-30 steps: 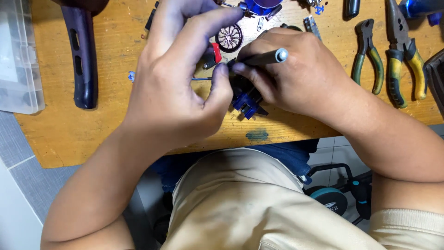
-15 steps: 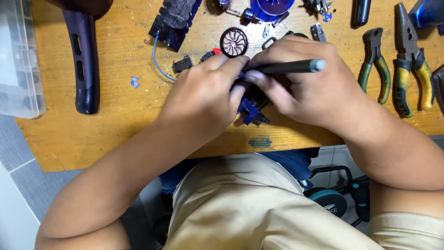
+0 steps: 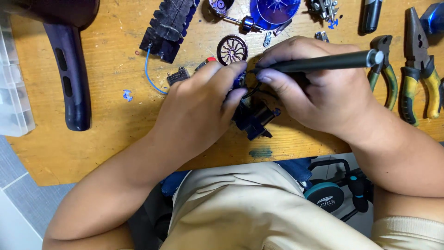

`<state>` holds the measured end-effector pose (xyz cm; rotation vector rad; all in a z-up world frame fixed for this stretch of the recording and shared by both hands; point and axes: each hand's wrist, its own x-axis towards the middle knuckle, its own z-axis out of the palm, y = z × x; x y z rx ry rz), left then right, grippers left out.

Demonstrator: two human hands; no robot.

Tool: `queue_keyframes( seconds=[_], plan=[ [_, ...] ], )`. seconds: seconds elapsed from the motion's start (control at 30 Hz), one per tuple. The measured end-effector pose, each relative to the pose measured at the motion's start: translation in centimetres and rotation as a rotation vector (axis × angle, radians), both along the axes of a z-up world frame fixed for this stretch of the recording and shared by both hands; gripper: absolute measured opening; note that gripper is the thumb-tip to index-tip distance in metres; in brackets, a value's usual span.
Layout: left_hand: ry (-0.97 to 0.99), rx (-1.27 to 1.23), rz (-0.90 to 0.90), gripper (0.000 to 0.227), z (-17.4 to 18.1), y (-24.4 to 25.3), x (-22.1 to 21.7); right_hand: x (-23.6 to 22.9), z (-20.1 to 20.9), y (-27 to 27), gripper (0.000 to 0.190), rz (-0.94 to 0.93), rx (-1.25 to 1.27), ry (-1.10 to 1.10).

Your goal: Repairing small electronic components using a precision tool on a workbench

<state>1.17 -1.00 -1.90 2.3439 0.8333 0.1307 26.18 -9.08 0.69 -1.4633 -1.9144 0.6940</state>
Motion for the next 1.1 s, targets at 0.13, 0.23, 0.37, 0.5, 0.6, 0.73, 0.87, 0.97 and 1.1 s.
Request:
queue_keyframes(
  seconds=[0.13,0.23,0.37,0.5,0.6,0.73,0.87,0.97,1.1],
  plan=[
    [-0.020,-0.014,0.003,0.043,0.0,-0.1,0.2,-0.1,-0.2,0.0,0.013,-0.003,-0.005,-0.011],
    [0.008,-0.058,0.007,0.043,0.2,-0.2,0.4,-0.4,-0.2,0.1,0.013,0.001,0.002,-0.014],
    [0.005,-0.037,0.009,0.043,0.1,-0.2,0.5,-0.5,-0.2,0.2,0.013,0.001,0.010,-0.017],
    [0.006,-0.009,0.012,0.043,0.0,-0.3,0.6,-0.5,-0.3,0.3,0.014,0.007,0.009,-0.018],
    [0.021,-0.018,0.026,0.043,0.1,-0.4,0.6,-0.6,-0.3,0.3,0.014,0.012,0.029,-0.017],
    [0.004,0.002,0.033,0.039,0.0,-0.4,0.7,-0.7,-0.4,0.3,0.015,0.012,0.045,-0.044],
    [0.008,0.007,0.032,0.037,-0.1,-0.4,0.7,-1.0,-0.5,0.4,0.011,0.004,0.063,-0.055],
    [-0.013,0.037,0.035,0.034,-0.2,-0.4,0.9,-1.2,-0.7,0.5,0.010,0.002,0.068,-0.063],
    [-0.033,0.020,0.043,0.029,0.0,-0.6,0.8,-1.4,-1.5,0.6,0.012,0.034,0.144,0.011]
  ],
)
